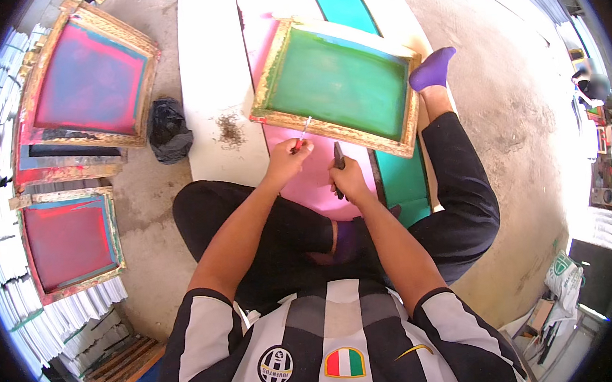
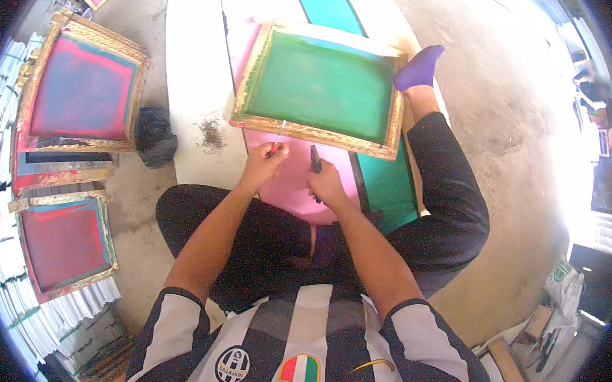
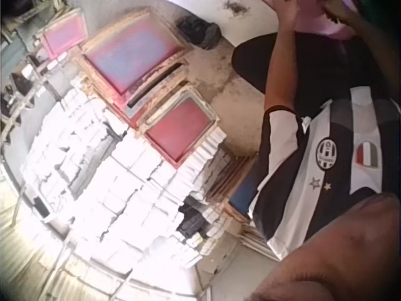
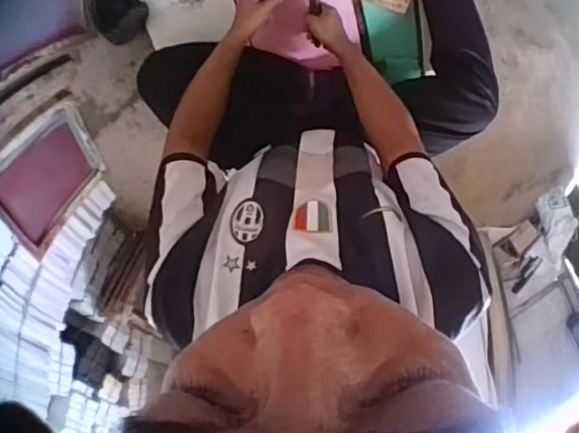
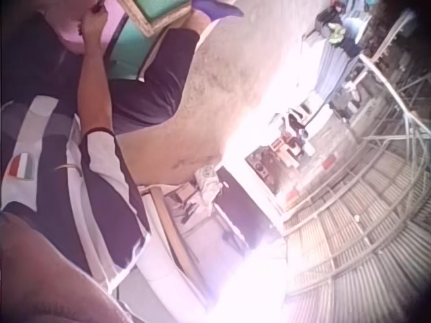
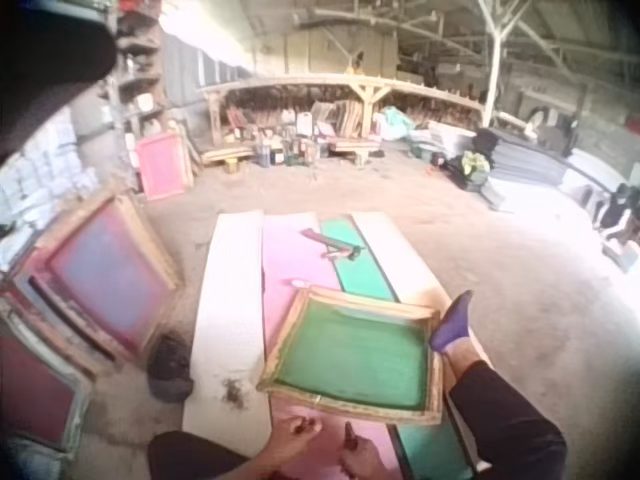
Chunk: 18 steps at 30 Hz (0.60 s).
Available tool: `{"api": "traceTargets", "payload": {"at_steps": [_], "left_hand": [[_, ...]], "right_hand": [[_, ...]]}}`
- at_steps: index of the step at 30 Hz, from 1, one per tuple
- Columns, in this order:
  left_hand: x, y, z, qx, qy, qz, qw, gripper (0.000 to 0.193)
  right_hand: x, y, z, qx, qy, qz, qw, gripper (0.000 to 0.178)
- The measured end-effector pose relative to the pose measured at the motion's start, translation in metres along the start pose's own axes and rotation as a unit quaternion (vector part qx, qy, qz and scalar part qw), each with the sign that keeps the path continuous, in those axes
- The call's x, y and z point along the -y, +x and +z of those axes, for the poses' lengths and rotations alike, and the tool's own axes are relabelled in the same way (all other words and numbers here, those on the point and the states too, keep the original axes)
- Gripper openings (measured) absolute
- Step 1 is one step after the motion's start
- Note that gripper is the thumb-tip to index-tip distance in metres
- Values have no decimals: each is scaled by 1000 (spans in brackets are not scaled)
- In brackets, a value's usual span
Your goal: The person sits on the floor and uses a small tool to scrape or clean the edges of a green screen printing frame. They repeatedly work along the frame's border, removing debris and placing it into a nearby black bag.
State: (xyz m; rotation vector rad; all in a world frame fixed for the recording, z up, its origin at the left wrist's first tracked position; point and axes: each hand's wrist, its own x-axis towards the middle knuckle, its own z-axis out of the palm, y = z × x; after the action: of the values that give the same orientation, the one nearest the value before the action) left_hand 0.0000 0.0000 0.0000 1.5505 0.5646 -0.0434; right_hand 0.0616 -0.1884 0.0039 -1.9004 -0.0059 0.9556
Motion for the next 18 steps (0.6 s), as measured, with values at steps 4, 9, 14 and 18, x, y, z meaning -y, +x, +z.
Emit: {"api": "traceTargets", "payload": {"at_steps": [4,9,14,18], "left_hand": [[-2,-5,-5,-11,-50,14,999,28],[-6,-14,-17,-52,-68,-18,996,24],[-12,-9,-29,-93,-136,-84,983,23],[-2,6,-54,-212,-169,-100,957,25]], "right_hand": [[18,-7,31,92,65,-16,994,16],[42,-16,44,175,66,-2,982,33],[50,-16,38,260,158,55,951,51],[28,-4,26,170,200,72,962,54]]}}
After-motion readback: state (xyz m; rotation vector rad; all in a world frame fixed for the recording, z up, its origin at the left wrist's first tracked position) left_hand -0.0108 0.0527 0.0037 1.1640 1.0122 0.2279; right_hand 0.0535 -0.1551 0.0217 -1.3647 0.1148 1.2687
